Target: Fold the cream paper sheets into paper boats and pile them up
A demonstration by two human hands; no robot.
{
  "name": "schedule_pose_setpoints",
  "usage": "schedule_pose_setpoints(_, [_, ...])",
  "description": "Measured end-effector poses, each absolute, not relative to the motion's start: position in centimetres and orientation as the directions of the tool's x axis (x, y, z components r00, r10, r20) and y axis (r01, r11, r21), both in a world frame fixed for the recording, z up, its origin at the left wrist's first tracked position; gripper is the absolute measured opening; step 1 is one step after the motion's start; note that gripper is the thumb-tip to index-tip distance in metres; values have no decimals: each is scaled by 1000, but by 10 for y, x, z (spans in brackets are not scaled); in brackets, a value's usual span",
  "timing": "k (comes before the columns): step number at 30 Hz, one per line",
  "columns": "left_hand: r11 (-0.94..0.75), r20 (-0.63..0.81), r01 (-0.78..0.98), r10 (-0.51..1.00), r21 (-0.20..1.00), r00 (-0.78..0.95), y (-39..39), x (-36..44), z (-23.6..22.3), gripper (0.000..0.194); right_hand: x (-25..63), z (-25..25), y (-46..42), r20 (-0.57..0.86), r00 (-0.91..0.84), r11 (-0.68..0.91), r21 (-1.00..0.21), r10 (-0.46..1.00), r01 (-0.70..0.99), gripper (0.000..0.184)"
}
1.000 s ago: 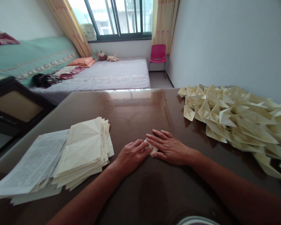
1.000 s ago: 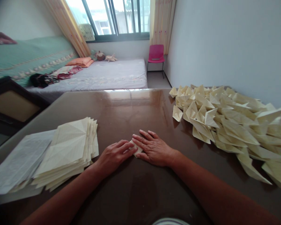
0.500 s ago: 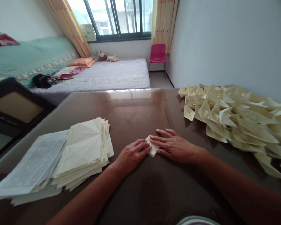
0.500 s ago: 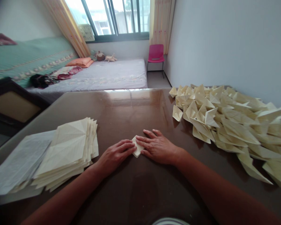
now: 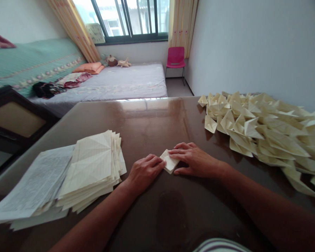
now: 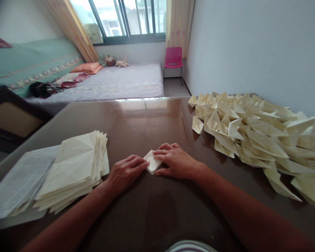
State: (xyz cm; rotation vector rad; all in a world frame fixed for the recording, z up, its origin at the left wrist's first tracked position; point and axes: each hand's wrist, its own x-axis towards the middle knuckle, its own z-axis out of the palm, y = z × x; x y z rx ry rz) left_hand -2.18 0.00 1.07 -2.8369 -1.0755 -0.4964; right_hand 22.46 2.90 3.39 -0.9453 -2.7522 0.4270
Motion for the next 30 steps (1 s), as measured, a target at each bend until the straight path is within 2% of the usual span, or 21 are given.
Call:
schedule_pose_setpoints(2, [-745,339,665,641,58,689,-2,-22,10,20,222,35,29,124,-764,748,-351,634,564,52])
schedule_pose_setpoints(6, [-739,338,669,650,72,681,-6,-18,11,20,218,29,29,161,-771,764,-362,616,534,28])
schedule_pose_setpoints(8, [-730,329,674,666,109,669,-7,-16,12,21,220,25,32,170,-783,772,-387,598,505,22])
schedule_pose_setpoints(14, [-612,257,690,790,385,557,-4,-18,11,22,227,15,43,201,-767,710,-568,609,415,24])
schedule_pose_setpoints(17, [-523,213,697,848,491,486,-1,-18,10,21,223,11,45,178,-724,659,-595,666,460,25])
schedule_pose_setpoints(20, [-429,185,724,900,540,396,0,-15,10,18,215,7,41,157,-637,592,-581,755,559,21])
schedule_pose_setpoints(24, [-394,190,760,918,517,347,-1,-9,9,16,205,7,34,135,-530,521,-493,837,696,18])
schedule_pose_setpoints(30, [-417,207,836,908,357,365,-1,-4,6,17,198,9,31,115,-483,485,-403,868,776,20])
